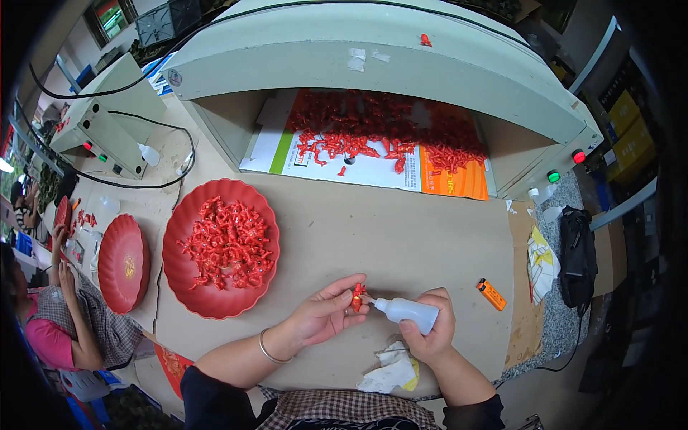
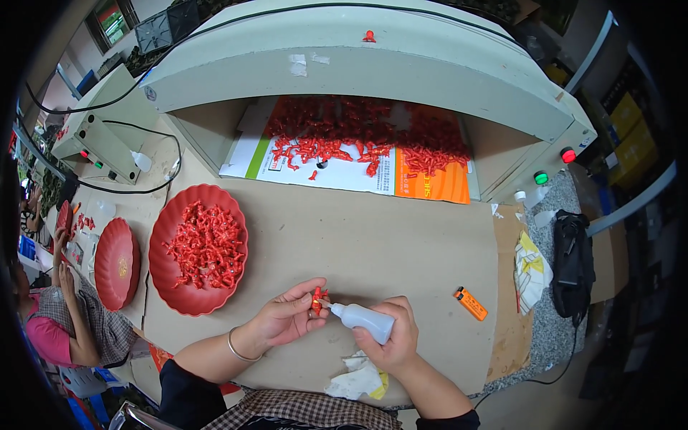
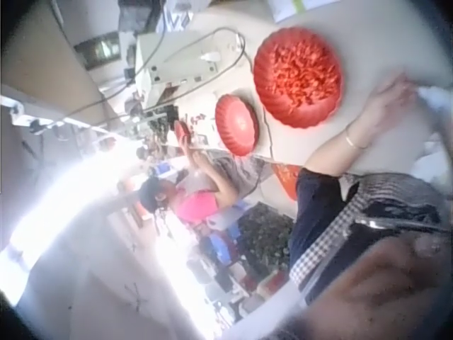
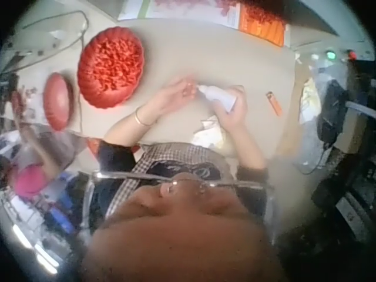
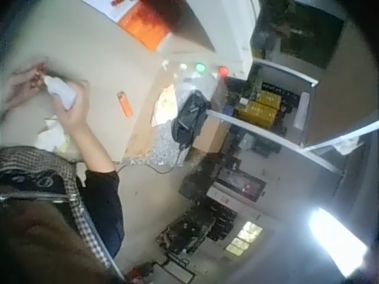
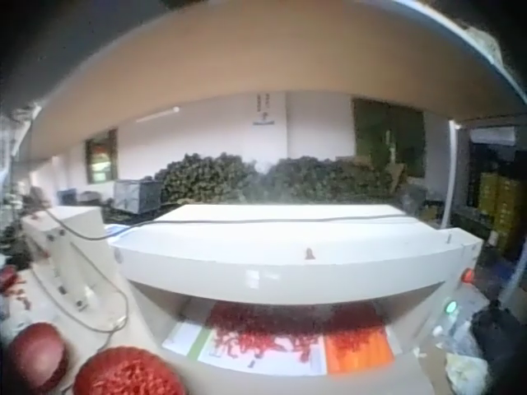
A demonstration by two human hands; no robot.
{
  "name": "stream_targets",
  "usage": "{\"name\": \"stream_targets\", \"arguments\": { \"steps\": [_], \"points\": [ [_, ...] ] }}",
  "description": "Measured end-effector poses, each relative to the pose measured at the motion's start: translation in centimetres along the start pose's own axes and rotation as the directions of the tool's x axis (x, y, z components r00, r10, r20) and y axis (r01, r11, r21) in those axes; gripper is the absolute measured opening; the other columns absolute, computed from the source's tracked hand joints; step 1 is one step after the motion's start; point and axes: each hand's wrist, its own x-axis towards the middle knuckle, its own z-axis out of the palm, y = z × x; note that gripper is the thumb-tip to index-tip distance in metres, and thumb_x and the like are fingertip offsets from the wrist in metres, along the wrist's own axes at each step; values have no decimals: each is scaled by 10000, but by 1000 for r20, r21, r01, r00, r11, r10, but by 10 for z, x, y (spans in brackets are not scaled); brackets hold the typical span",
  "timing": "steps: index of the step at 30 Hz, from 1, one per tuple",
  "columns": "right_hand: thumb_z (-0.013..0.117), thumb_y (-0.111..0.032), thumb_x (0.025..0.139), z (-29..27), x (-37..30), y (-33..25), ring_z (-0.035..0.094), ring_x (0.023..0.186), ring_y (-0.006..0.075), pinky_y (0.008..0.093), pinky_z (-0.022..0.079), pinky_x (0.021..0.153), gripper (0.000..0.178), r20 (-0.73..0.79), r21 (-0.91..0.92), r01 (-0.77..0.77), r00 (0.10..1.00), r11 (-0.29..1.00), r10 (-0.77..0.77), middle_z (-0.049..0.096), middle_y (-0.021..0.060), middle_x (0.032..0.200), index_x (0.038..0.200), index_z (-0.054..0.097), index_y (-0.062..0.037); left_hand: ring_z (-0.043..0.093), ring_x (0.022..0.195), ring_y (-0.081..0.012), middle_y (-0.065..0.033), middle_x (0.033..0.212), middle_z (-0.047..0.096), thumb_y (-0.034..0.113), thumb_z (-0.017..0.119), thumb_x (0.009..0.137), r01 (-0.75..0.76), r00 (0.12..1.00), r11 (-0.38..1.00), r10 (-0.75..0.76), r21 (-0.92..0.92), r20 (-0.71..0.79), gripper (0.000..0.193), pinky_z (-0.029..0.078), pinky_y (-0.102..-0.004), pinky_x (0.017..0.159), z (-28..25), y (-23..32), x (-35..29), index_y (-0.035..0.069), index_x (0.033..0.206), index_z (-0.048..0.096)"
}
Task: The person applies glue from a squeeze bottle to small plastic pieces and attaches them together by hand.
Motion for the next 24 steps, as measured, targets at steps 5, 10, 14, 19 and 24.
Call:
{"name": "stream_targets", "arguments": {
  "steps": [5, 10, 14, 19, 24],
  "points": [
    [688, -135, 657, 0, 0, -1, 505, 677, 234, 306, 429, 570, 349, -8, -1, -7, 1000, 1000, 7, 523, 123, 774, 892, 460, -14, 527, 979, -164, -87, 1071, 523, 113, 396, 893, -11, 999, 1000, 11, -8, 32, 368, 442, -296, 848, -1, -1, 0, 111, 1259, 355],
    [687, -145, 661, -1, -3, 1, 499, 666, 227, 303, 424, 564, 351, -24, -13, 9, 1000, 1000, -10, 514, 118, 771, 892, 458, -14, 526, 984, -174, -95, 1078, 521, 106, 395, 892, -18, 1000, 1000, 18, -3, 11, 356, 440, -298, 853, -1, -2, -1, 110, 1247, 368],
    [686, -133, 658, -2, -2, 1, 490, 653, 220, 297, 418, 555, 347, -29, -5, 12, 1000, 1000, -13, 503, 115, 767, 890, 457, -15, 524, 988, -180, -99, 1081, 520, 105, 395, 892, -22, 1000, 1000, 22, 0, 6, 349, 439, -300, 854, -1, -2, 0, 109, 1241, 376],
    [686, -120, 651, 0, 1, 1, 490, 652, 219, 295, 417, 552, 346, -31, -23, 39, 999, 999, -40, 502, 114, 765, 890, 458, -15, 522, 995, -186, -103, 1089, 515, 102, 392, 893, -37, 999, 999, 36, 8, 3, 341, 435, -302, 858, 0, -2, 0, 110, 1234, 384],
    [688, -122, 648, -1, -2, 2, 491, 653, 219, 296, 419, 553, 353, -22, -50, 54, 998, 997, -55, 501, 113, 764, 892, 459, -13, 519, 1001, -186, -103, 1092, 513, 101, 391, 894, -44, 999, 999, 44, 29, -8, 335, 431, -304, 862, 1, -2, 0, 112, 1229, 389]
  ]
}}
